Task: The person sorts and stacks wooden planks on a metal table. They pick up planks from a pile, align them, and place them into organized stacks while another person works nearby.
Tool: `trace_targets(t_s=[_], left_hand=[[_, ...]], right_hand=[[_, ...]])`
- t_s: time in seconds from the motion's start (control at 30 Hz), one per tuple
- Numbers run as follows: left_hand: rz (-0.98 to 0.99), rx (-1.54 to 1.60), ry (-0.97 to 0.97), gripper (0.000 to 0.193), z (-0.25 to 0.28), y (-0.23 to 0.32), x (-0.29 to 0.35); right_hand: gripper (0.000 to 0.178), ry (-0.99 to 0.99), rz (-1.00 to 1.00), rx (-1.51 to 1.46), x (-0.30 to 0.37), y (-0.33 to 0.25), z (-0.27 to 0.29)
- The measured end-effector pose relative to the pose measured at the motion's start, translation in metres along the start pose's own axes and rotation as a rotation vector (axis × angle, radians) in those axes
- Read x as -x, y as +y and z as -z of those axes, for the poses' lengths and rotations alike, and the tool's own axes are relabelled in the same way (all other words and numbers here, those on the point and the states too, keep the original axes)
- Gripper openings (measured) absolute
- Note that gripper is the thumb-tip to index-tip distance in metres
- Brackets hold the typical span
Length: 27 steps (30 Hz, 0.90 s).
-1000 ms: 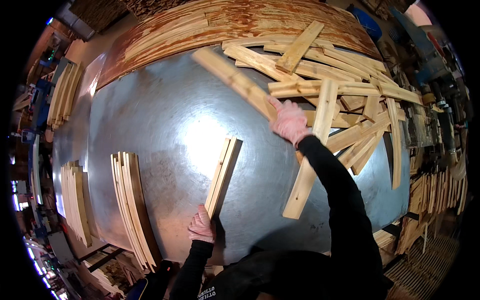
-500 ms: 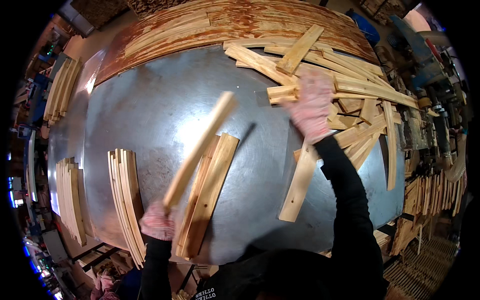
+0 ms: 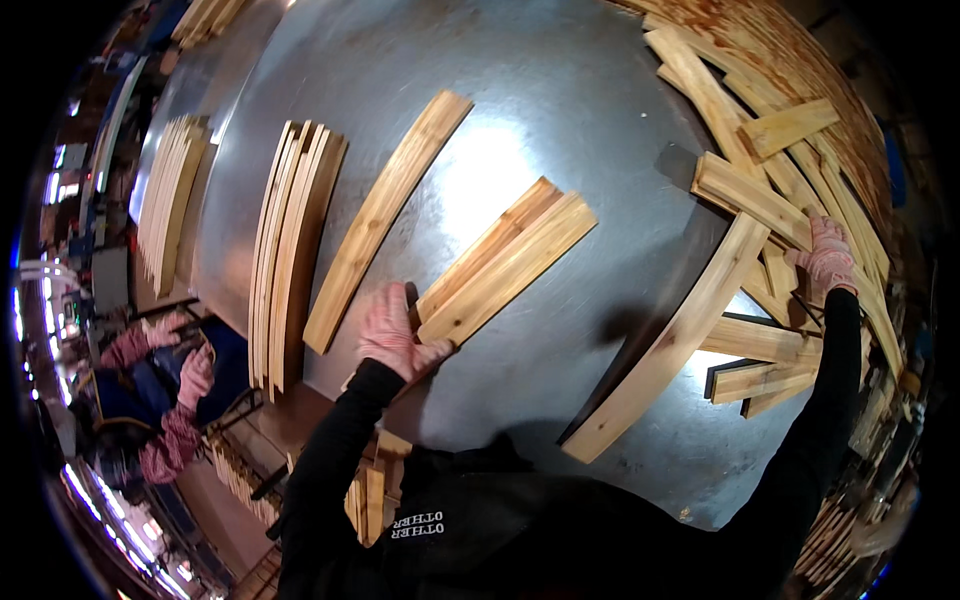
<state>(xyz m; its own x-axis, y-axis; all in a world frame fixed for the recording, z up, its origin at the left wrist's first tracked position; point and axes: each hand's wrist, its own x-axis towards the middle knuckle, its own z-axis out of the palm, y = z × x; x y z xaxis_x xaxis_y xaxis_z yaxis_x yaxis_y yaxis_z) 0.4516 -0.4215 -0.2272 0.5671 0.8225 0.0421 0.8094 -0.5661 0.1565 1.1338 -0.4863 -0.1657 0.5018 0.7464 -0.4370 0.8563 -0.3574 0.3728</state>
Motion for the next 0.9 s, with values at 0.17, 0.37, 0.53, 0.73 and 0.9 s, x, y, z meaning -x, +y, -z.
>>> trace_targets(t_s=[0.17,0.37,0.53,0.73,0.9], left_hand=[[0.438,-0.022,-0.55,0.104,0.016,0.045,-0.022],[0.584,0.466,-0.734,0.065,-0.036,0.027,-0.004],[0.421,0.71,-0.541,0.067,-0.026,0.085,-0.053],[0.495,0.544,-0.549,0.086,-0.019,0.135,-0.044],[0.427,0.387,-0.38,0.079,-0.019,0.135,-0.039]], right_hand=[[0.09,0.222,0.02,-0.099,0.026,-0.05,0.021],[0.073,0.017,0.09,-1.068,0.109,-0.165,0.045],[0.097,-0.388,0.24,-1.232,0.145,-0.312,0.016],[0.097,0.493,-0.142,-0.643,0.212,-0.282,-0.061],[0.106,0.085,-0.378,-0.984,0.215,-0.296,-0.055]])
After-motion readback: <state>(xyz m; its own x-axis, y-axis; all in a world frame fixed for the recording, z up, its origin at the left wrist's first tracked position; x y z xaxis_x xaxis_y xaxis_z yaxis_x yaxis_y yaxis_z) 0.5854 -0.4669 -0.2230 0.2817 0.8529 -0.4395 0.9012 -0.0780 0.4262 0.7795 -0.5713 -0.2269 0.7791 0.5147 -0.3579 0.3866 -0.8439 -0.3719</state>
